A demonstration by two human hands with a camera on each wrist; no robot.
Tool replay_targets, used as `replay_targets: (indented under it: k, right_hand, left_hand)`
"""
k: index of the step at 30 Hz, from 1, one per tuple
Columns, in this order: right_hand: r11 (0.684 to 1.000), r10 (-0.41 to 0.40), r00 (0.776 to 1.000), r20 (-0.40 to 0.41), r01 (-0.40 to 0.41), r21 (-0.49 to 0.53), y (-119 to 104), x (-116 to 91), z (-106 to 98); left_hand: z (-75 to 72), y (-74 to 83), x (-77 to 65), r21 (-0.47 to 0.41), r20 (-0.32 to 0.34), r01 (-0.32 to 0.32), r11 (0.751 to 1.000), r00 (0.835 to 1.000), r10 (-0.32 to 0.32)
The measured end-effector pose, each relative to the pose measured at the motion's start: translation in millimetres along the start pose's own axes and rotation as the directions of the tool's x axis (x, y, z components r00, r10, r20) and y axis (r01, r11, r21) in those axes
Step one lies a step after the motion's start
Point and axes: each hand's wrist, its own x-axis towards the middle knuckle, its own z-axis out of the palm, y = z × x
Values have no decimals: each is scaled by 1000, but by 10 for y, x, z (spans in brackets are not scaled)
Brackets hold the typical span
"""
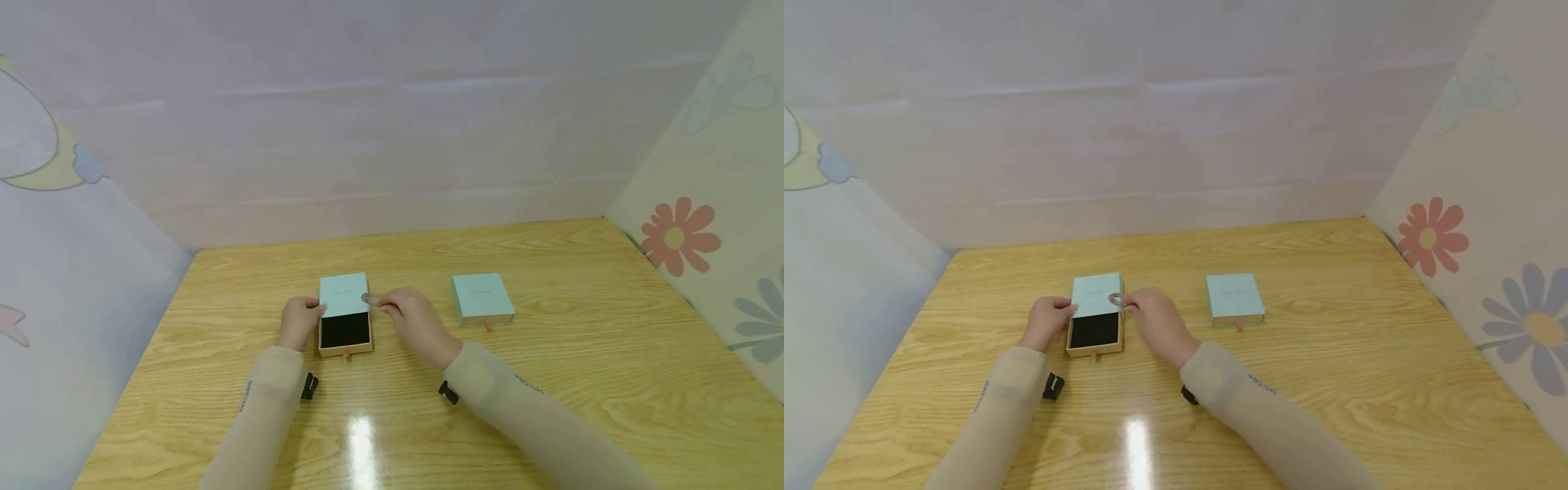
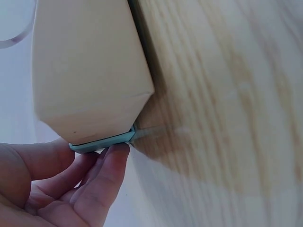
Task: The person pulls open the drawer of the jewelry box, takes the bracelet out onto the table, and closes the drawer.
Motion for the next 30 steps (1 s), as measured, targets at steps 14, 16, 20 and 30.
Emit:
replay_targets:
  k: [14, 16, 20, 30]
  right_hand:
    - [839, 397, 918, -9, -358, 410, 334, 102, 17]
    - [814, 427, 904, -9, -380, 439, 371, 114, 24]
    - [750, 496, 868, 2, -430, 503, 441, 138, 40]
    - [545, 634, 770, 76, -514, 662, 570, 194, 104]
  left_hand:
    - [2, 8, 11, 21, -1, -14, 1000, 1000, 14]
    - [2, 6, 11, 22, 0, -13, 1000, 1000, 13]
    - [1, 0, 11, 26, 1, -11, 1000, 1000, 11]
    - [-2, 2, -12, 13, 8, -16, 1000, 1000, 16]
